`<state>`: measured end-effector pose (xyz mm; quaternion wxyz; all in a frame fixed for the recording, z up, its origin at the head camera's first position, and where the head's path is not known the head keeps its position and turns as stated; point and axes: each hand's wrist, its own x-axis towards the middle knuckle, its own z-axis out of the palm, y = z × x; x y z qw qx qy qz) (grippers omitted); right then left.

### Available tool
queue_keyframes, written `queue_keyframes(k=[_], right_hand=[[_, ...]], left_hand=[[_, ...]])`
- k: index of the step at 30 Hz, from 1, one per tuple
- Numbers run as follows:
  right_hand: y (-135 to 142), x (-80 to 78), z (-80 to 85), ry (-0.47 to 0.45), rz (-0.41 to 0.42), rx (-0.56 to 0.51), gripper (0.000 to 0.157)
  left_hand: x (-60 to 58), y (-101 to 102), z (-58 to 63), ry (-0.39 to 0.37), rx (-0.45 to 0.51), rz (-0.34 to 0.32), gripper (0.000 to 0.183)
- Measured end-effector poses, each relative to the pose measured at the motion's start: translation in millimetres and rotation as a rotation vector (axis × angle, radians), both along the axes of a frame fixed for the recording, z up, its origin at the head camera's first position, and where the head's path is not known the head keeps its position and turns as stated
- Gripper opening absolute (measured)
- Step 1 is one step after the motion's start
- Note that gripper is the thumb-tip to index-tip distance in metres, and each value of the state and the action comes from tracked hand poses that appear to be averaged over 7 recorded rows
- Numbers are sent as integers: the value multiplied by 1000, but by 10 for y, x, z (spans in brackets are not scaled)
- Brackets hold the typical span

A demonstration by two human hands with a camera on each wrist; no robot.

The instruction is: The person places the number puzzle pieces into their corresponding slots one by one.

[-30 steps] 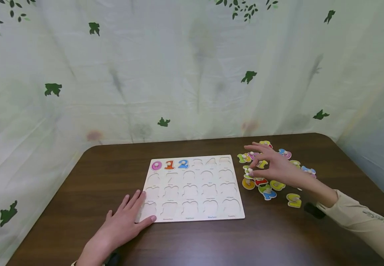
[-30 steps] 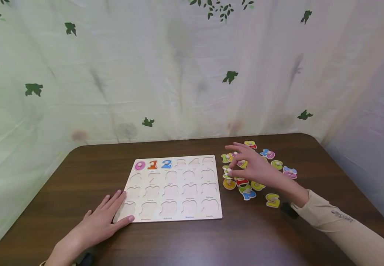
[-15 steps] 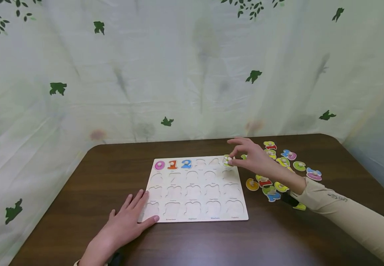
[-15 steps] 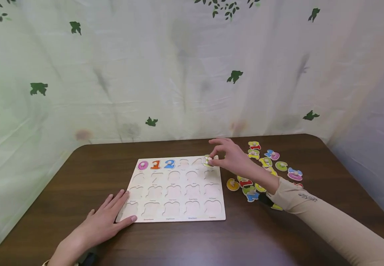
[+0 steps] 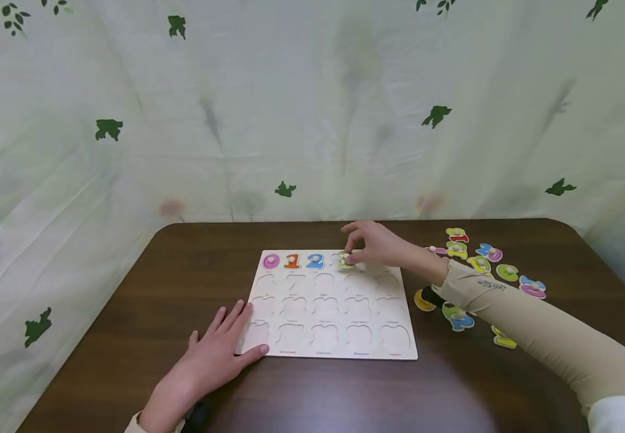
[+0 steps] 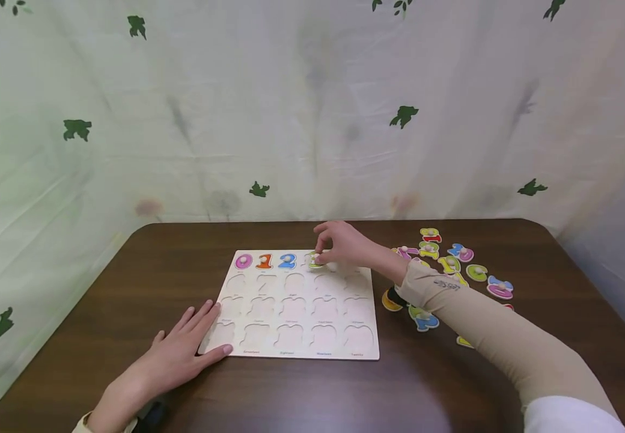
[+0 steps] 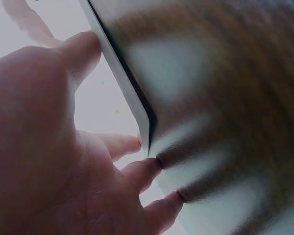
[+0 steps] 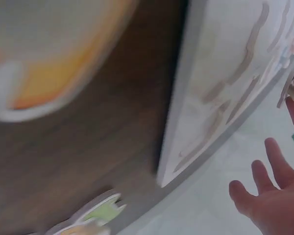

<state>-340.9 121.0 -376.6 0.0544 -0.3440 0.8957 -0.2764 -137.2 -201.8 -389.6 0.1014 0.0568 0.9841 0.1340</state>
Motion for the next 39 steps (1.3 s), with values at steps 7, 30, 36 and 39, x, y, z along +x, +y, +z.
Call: queue_keyframes(k=[7, 30, 36, 39], right_hand=[[-179, -92, -25, -41, 17, 66, 11], [-162, -123, 13, -59, 66, 172, 8], [17, -120, 80, -71, 58, 184, 25], [109, -98, 123, -54, 65, 145, 28]], left_hand=[[3, 3, 12, 3, 11, 7, 93], [2, 14, -5, -10, 22, 11, 95], [0, 12, -7, -4, 20, 10, 94], [0, 4, -5, -2, 17, 12, 95]])
